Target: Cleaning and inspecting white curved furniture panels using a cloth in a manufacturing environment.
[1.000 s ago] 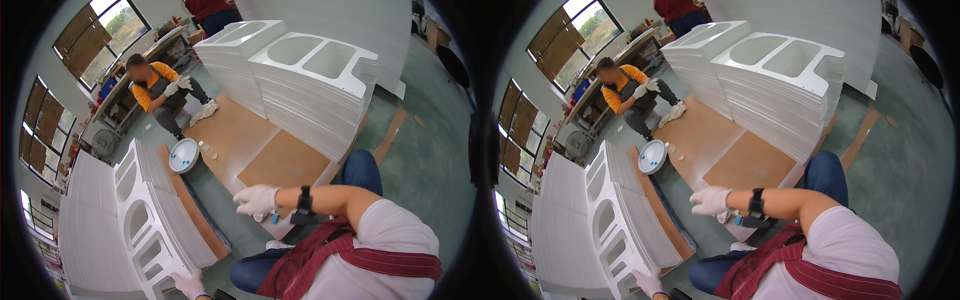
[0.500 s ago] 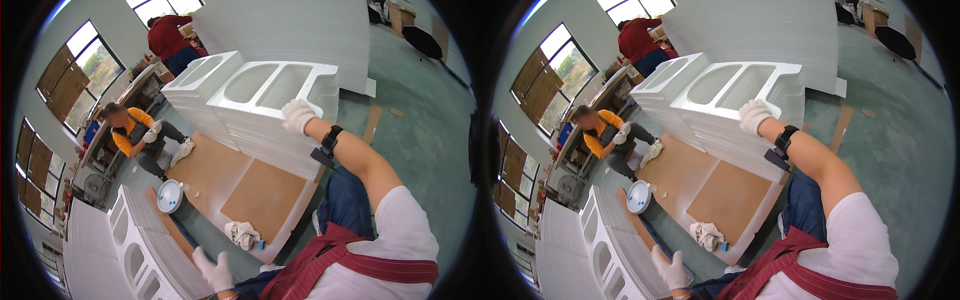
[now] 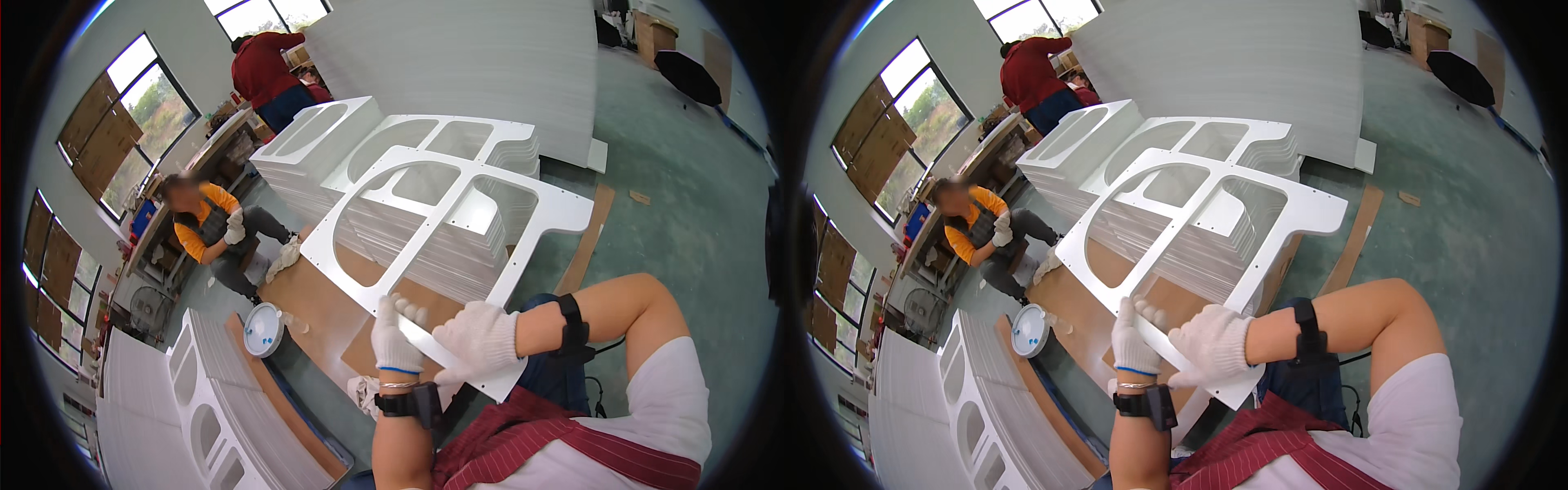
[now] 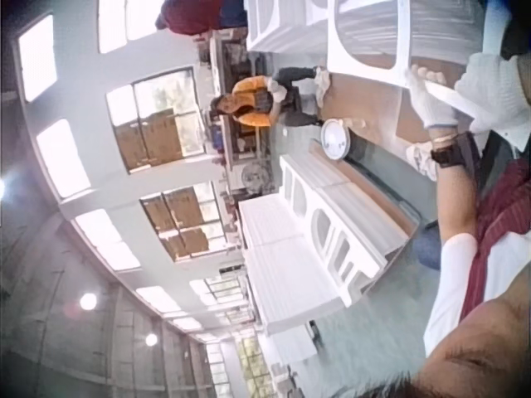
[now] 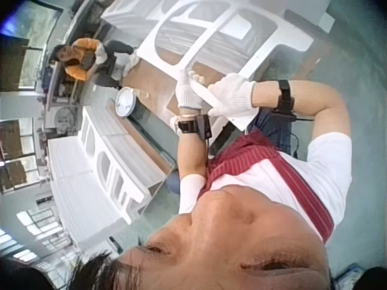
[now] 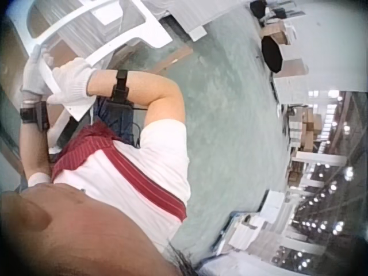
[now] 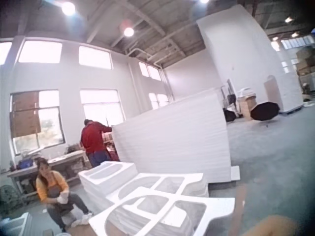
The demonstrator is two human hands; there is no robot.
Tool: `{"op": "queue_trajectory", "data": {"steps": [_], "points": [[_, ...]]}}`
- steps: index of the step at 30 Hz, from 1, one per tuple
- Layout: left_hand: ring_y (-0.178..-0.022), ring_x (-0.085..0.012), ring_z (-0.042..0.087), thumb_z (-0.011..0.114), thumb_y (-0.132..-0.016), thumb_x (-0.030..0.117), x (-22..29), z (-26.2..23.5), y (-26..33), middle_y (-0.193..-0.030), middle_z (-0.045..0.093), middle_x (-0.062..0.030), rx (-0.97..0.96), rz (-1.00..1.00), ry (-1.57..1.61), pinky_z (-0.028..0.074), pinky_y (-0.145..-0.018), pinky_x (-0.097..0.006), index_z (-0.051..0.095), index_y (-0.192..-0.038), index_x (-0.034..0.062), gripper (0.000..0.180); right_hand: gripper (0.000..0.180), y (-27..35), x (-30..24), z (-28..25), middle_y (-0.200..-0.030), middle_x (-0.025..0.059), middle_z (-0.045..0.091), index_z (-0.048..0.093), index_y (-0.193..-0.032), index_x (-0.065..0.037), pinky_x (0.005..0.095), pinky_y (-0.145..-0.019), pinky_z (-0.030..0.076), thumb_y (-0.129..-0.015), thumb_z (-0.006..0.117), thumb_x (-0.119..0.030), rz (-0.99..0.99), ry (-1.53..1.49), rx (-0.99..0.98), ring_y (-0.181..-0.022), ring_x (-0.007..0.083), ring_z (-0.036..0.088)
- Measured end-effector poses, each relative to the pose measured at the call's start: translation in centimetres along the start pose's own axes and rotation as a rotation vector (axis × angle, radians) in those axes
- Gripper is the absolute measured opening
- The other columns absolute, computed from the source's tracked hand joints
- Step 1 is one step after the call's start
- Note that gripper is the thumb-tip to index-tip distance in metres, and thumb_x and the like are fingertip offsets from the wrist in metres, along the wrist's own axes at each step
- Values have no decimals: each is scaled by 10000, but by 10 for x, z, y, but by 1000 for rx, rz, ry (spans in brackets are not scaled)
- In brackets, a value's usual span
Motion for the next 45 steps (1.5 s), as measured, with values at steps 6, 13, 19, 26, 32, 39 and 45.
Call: {"op": "queue_trajectory", "data": {"steps": [6,13,19,26,32,39,45], "points": [[-539,-67,366,520,-1057,452,6,-33,50,-681,389,72,200,69,-106,396,-509,-243,581,-1090,77,381,513,10,58,19,-894,220,699,676,-1004,-45,490,-822,525,-904,554,-534,-214,27,296,-890,402,687],[-495,-70,310,486,-1065,446,43,-83,122,-636,303,70,-91,270,87,342,-452,-269,582,-1173,60,411,514,42,165,-32,-1095,206,684,646,-1176,-1,441,-938,510,-884,661,-423,238,-102,982,-1070,356,648],[-479,-72,298,488,-1073,403,86,-116,187,-635,310,62,-252,448,93,322,-457,-276,539,-1223,33,403,526,4,128,6,-1178,151,697,594,-1271,2,323,-935,522,-897,703,-352,250,-849,372,-1097,219,664],[-412,-76,395,550,-1039,451,143,-198,242,-553,401,65,452,684,-325,386,-399,-259,587,-1062,96,358,583,2,24,31,-1234,157,676,515,-1357,0,392,-970,528,-837,767,-77,-301,-1772,-246,-1105,216,660],[-910,-173,629,522,-1033,382,151,-221,208,-1031,609,-94,799,443,-945,524,-788,-311,469,-1365,42,478,523,2,-61,28,-1116,178,687,536,-1298,6,406,-929,519,-818,724,-75,-517,-1588,-104,-1062,304,678],[-1341,-390,480,516,-1035,326,145,-88,188,-1483,432,-230,466,745,-735,470,-1075,-530,328,-1527,50,594,229,-43,-121,117,-834,208,634,577,-959,-10,461,-742,513,-742,644,-44,-515,-463,475,-845,368,657],[-1223,-400,562,580,-919,26,146,-120,185,-1278,569,-160,333,553,-222,510,-1018,-664,518,-1214,44,302,170,-55,-103,137,-788,220,631,605,-747,-12,495,-820,479,-812,599,-169,-467,-446,575,-804,428,635]]}}
Point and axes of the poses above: each hand's wrist, its own y-axis away from the middle knuckle, its own z-axis out of the palm, x = y × z, the point moved 5 cm from there along -y, towards the middle knuckle
